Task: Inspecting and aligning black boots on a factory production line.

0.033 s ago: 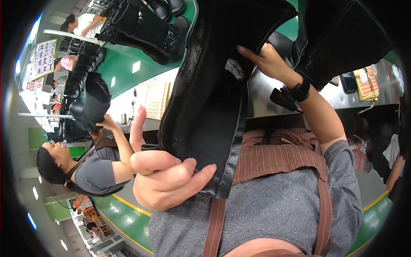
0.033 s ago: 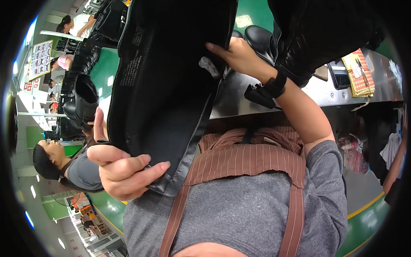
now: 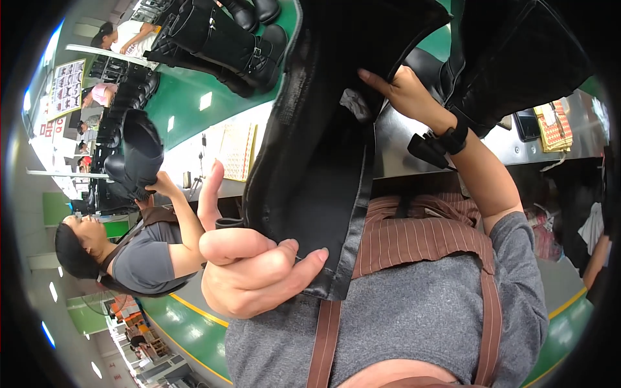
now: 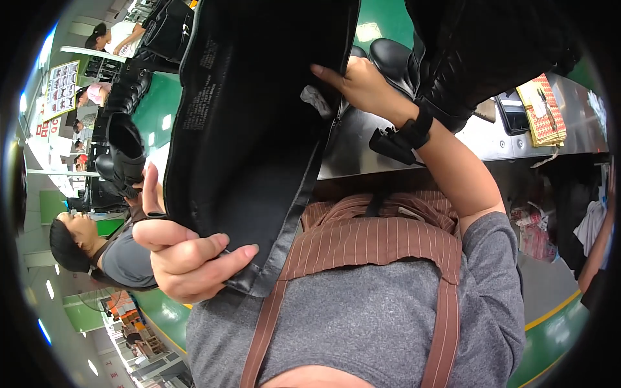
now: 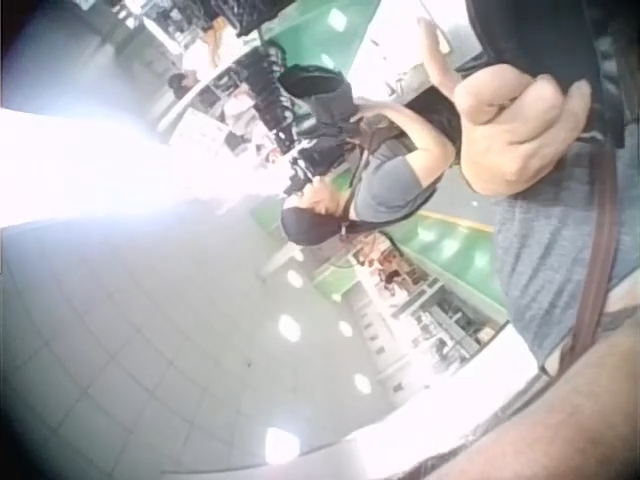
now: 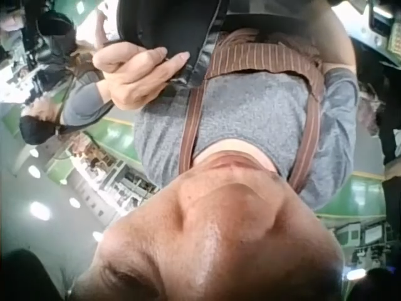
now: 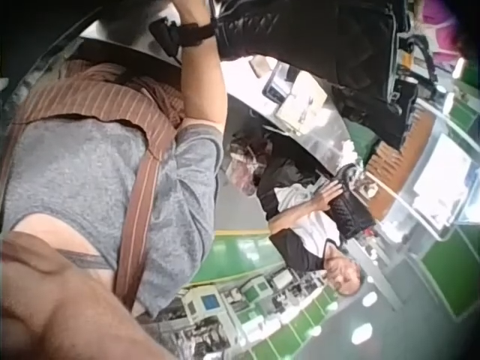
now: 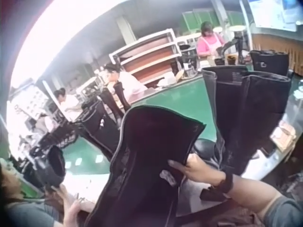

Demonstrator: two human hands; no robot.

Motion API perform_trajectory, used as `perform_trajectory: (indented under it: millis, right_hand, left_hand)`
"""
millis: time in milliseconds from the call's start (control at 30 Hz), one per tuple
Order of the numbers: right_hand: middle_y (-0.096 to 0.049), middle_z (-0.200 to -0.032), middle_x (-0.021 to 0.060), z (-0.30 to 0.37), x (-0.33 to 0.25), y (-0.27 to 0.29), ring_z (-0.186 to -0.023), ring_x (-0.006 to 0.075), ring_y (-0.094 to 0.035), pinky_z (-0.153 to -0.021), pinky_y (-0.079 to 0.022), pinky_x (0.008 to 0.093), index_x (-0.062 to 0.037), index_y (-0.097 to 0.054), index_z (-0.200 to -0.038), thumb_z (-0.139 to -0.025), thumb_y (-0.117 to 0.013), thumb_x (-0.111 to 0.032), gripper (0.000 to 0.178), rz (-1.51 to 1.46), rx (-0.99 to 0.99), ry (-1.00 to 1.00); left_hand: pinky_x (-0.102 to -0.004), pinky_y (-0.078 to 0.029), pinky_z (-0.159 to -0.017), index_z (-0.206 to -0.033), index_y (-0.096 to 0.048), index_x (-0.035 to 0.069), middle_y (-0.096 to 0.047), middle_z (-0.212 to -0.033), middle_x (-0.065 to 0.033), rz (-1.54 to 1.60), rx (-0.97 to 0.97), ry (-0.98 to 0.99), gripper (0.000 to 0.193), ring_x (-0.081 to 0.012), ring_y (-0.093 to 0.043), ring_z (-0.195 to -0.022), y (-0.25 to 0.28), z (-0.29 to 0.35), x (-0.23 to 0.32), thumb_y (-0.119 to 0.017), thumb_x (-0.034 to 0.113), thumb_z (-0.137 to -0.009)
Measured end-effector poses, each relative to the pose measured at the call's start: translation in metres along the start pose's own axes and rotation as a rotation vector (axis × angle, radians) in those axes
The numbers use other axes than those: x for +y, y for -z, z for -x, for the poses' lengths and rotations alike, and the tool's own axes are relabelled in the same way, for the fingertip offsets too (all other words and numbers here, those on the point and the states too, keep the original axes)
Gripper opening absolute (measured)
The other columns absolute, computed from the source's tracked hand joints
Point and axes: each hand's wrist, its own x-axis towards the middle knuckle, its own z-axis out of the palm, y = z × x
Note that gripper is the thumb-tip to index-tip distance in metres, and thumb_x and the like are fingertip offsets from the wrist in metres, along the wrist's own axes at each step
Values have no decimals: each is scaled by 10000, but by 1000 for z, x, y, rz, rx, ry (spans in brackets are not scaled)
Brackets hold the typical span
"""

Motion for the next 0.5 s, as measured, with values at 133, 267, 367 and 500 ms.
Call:
perform_trajectory:
  millis: [133, 267, 367, 500]
  right_hand:
    - [-612, -657, 135, -1, -12, -1, -600, 215, -586, -617, -476, 349, 10, -667, -989, -962, -598, -342, 360, 57, -42, -110]
    - [-630, -755, 168, 1, -22, 3, -705, 222, -629, -698, -505, 340, 2, -665, -1035, -955, -607, -324, 340, 185, -126, -230]
    - [-632, -870, 166, 15, -23, 5, -763, 214, -641, -735, -511, 324, -2, -660, -1044, -945, -616, -304, 321, 84, -110, -72]
    - [-640, -1033, 104, 44, -16, 14, -933, 216, -632, -841, -491, 328, -33, -593, -1161, -840, -595, -106, 329, -23, 11, -126]
  left_hand:
    - [-743, -325, -1012, -721, -755, 224, -466, -685, 121, -4, 21, -27, 367, -129, -410, -769, 0, -6, 0, -580, 324, -414]
    - [-535, -389, -973, -832, -753, 113, -514, -739, 7, -174, 353, 42, 390, -182, -437, -850, -21, -32, -11, -639, 288, -502]
    - [-337, -487, -805, -1075, -671, 17, -555, -1049, -91, -442, 614, 436, 415, -237, -494, -996, -51, -52, -32, -843, 171, -730]
    - [-475, -338, -1037, -1410, -131, -39, -234, -1396, -228, -773, 879, 397, 1086, -358, -336, -1259, -87, -49, -68, -874, 283, -686]
